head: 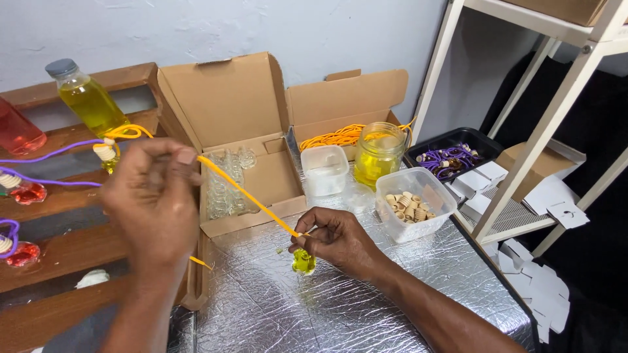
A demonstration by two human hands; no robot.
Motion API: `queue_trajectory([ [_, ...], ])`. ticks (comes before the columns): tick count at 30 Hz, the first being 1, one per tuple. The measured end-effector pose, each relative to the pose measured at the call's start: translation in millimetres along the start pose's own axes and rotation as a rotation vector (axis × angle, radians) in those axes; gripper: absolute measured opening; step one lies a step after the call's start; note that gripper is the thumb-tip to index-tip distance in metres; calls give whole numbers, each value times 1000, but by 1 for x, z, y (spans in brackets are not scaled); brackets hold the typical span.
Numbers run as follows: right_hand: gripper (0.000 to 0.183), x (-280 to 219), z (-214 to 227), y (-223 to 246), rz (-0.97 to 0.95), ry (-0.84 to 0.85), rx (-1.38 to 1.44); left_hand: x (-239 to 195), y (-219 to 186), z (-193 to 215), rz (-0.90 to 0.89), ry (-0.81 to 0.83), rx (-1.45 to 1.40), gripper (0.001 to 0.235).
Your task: Assembling small perfume bottles by threading cords through caps and packing them into individual cardboard boxes.
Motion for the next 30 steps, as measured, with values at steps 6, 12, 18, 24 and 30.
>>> queue_trajectory([
  [6,11,3,11,0,10,-77,25,-54,7,-33,147,176,62,77],
  [12,15,1,9,5,44,-103,-6,-127,8,-58,53,298,317,67],
  [18,14,-2,-2,13,82,-74,-67,-142,25,-72,72,431,386,45],
  [24,10,-4,-8,23,196,-83,-244,-149,42,-84,461,631,-45,27],
  [30,8,-6,-11,28,231,-83,-306,-175,73,-105,841,629,-493,27],
])
Point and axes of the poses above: each hand's wrist, its own x-axis towards the middle knuckle, its own z-axis out of the back of the hand, y = z × x, the point moved 8 cm from there along x, towards the middle knuckle, and after that the axes turned 8 degrees about x, right-handed, at the moved point
